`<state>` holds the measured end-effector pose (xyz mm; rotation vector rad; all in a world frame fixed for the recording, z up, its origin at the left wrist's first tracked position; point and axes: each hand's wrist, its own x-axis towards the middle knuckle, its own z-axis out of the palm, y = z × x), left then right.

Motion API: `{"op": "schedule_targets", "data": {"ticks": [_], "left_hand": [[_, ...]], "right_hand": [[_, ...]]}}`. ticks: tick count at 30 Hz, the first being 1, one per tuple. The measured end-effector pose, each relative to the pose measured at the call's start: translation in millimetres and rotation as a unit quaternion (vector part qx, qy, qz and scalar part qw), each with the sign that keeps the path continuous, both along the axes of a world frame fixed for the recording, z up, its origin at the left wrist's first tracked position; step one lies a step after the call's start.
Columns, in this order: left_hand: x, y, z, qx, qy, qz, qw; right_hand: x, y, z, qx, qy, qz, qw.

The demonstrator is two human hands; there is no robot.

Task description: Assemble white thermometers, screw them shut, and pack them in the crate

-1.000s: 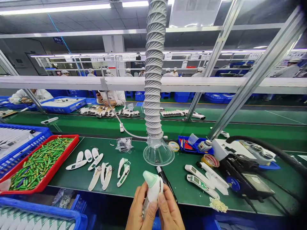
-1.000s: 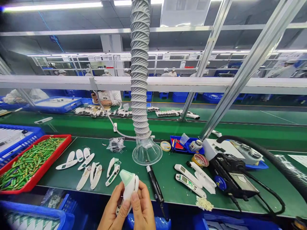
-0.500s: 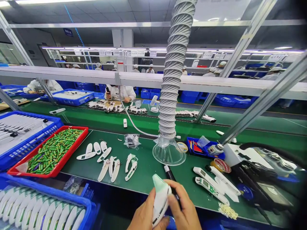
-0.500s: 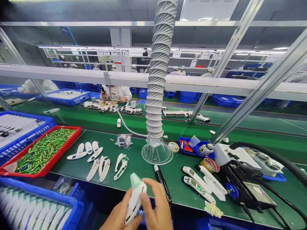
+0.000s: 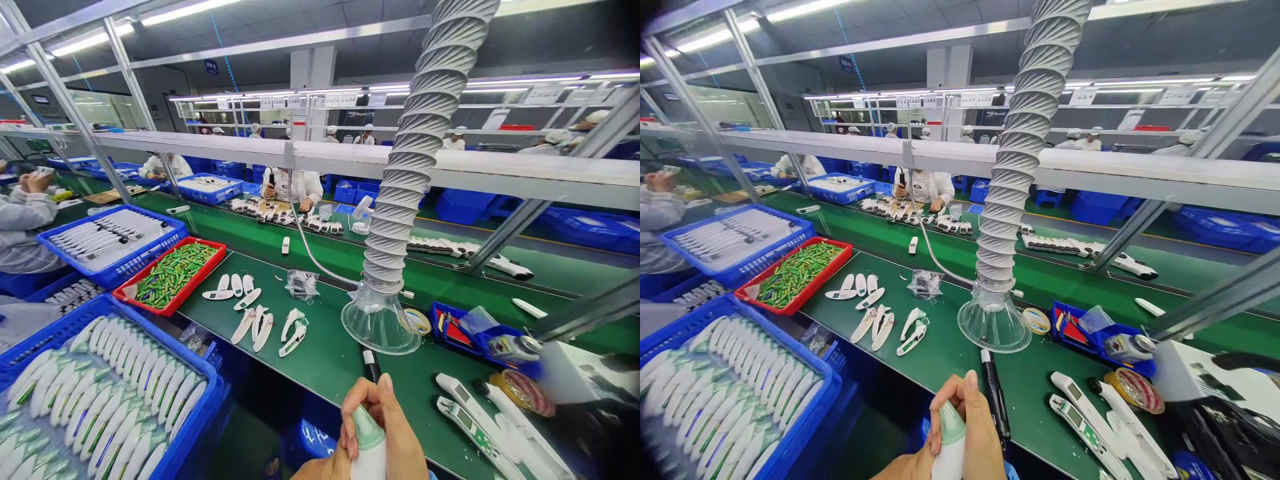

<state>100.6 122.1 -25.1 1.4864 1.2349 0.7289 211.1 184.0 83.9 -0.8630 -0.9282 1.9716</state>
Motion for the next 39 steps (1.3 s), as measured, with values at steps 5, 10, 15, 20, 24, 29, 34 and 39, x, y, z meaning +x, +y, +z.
{"op": "schedule_targets", "data": {"ticks": [5,10,15,20,24,29,34,39], "left_hand": [[0.7,8.4,45.2,-0.037,0.063,-0.045,0.996],[-2.2,9.9,79.6,-0.114,-0.101,-0.008,0.988],[6.9,4.8,73.5,-0.183,-0.342,0.06,0.92],[15.9,2.5,63.5,-0.212,-0.403,0.124,0.882],[18.5,1.7,65.8,-0.254,-0.444,0.14,0.848],[21.0,-0.5,71.9,-0.182,-0.447,0.15,0.863],[22.7,-5.7,67.6,-0.14,-0.482,0.124,0.856],[29.0,-5.7,72.5,-0.133,-0.571,0.085,0.805]], "right_hand": [[-4.9,12.9,-11.3,-0.053,-0.011,0.008,0.999],[-2.9,24.9,-11.4,-0.107,0.033,0.062,0.992],[10.1,26.5,2.0,-0.106,0.01,0.086,0.991],[17.7,19.5,5.1,-0.096,0.001,0.087,0.991],[22.0,16.9,3.7,-0.12,0.015,0.083,0.989],[23.9,15.2,7.5,-0.083,0.011,0.064,0.994],[23.3,13.5,15.2,-0.034,0.006,0.082,0.996],[24.1,12.0,12.4,0.008,0.007,0.115,0.993]]}}
